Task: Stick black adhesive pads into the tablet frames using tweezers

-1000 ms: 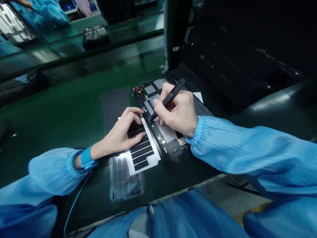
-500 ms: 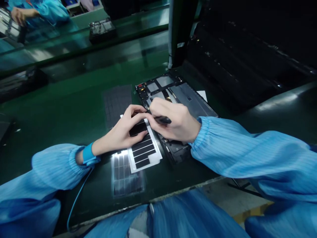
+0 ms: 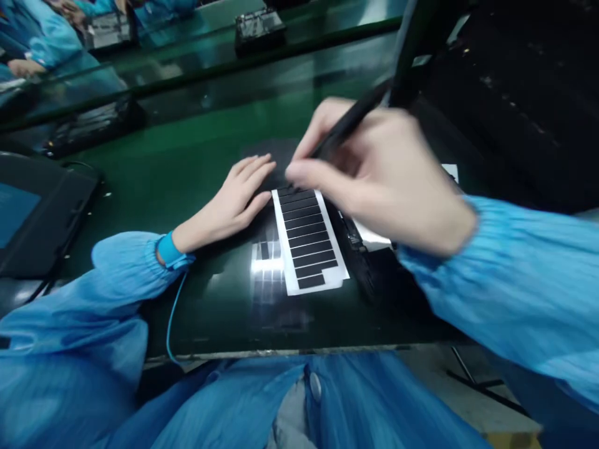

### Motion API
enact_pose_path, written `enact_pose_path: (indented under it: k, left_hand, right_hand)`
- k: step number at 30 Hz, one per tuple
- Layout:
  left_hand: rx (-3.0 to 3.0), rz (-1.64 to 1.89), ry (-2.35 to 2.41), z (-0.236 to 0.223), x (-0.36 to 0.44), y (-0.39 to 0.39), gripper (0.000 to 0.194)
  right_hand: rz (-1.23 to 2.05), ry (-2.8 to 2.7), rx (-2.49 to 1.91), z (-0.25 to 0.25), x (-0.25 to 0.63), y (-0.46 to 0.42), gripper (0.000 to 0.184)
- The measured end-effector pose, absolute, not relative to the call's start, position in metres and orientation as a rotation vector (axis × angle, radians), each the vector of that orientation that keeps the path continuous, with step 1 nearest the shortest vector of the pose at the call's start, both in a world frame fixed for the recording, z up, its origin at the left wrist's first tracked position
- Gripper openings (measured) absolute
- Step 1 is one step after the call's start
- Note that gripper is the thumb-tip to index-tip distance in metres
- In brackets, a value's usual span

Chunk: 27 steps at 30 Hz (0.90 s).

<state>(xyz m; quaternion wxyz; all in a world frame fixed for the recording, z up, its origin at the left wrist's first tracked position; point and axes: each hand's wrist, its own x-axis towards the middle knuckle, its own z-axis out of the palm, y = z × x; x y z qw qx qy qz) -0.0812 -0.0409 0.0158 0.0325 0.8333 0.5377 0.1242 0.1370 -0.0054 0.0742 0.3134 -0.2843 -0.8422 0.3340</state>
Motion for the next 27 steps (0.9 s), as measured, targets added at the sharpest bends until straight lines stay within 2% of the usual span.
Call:
enact_pose_path:
  k: [5, 10, 16, 27]
  left_hand:
    - [2.508, 0.053, 1.704, 0.004, -0.118, -0.061, 0.055]
    - [2.455, 0.065, 1.73, 0.009, -0.117, -0.069, 0.056]
    - [2.466, 0.049, 1.787, 0.008, -0.103, -0.073, 0.07]
    - [2.494, 0.113, 1.792, 0.004, -0.104, -0.072, 0.067]
  right_hand:
    - [1.038, -2.408, -0.641, 0.056, 0.086, -0.012, 0.022]
    - [1.128, -2.419, -0.632, 0.041, 0.079, -0.014, 0.024]
    - [1.192, -2.363, -0.524, 0.032, 0.077, -0.023, 0.019]
    - [1.477, -2.15, -0.712, 0.021, 0.075, -0.022, 0.022]
